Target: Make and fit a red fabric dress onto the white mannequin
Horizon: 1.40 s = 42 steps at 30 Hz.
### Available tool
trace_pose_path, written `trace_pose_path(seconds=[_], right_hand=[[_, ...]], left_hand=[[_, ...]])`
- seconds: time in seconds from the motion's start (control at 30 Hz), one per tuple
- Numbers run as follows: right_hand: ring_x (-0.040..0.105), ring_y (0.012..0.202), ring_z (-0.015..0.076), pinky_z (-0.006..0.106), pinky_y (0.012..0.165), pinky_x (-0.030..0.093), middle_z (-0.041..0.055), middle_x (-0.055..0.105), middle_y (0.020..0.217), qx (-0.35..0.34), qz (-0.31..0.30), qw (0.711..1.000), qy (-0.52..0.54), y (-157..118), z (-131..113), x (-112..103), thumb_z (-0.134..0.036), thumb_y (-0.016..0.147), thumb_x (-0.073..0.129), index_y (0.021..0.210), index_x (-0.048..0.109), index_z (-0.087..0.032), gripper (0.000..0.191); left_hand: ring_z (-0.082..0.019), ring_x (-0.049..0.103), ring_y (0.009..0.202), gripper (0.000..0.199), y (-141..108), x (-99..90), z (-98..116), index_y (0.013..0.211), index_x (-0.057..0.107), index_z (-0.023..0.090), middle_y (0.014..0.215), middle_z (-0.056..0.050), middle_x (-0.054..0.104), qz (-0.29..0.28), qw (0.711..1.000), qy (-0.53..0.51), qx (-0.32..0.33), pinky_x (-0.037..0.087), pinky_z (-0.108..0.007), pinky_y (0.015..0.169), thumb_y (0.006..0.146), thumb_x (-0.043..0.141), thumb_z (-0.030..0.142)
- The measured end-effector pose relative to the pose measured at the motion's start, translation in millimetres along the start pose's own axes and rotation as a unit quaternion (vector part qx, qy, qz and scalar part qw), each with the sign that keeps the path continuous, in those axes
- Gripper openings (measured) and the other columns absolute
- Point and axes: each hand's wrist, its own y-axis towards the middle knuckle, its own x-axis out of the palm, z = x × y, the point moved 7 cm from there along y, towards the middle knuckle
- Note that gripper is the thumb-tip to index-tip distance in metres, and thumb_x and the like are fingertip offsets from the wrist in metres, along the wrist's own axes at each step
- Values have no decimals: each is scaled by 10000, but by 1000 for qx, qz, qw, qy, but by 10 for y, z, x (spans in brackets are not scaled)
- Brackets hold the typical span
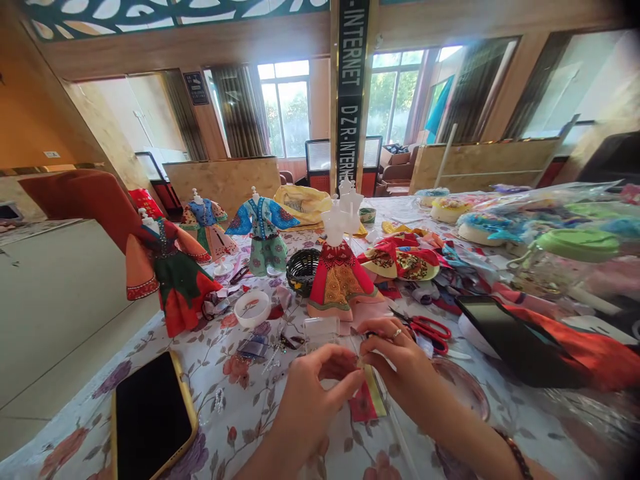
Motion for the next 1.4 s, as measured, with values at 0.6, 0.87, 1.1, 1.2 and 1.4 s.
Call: trace_pose_path(seconds=[0.6,0.87,1.1,1.2,1.4], right_hand=[[575,842,164,316,735,508,52,557,953,32,-100,994,22,39,-116,88,-136,942,428,882,534,-192,133],[572,890,249,416,737,538,123,572,952,-100,-190,969,-126,-59,-373,229,-76,900,373,861,540,-149,187],[554,958,274,434,780,544,158,568,991,-102,-186,969,-126,-51,-395,297,-50,894,335,899,576,-106,248],[551,942,260,422,777,546,145,561,962,-91,-189,973,-100,-57,-403,315,-82,922,338,878,568,-112,236],[543,985,228,387,806,539,121,535,1017,-33,-216,975,-28,-79,-373,341,-84,931,362,904,532,-150,185]], left_hand=[[-122,546,568,255,-56,-50,-295,726,630,142,597,-8,626,-51,985,-129,-106,410,-237,593,676,666,390],[-123,550,627,307,-85,-116,-355,758,634,144,675,-6,611,-53,988,-122,-80,429,-232,626,734,644,450],[-136,564,639,273,-139,-177,-297,741,623,185,667,2,594,-20,998,-46,-37,442,-212,590,813,573,444],[-131,572,622,247,-152,-183,-332,747,615,188,671,1,605,-14,999,-25,-28,452,-207,584,838,556,409],[-161,626,674,204,-163,-207,-362,757,633,214,727,-22,635,2,1000,-4,-1,479,-211,553,850,545,374]])
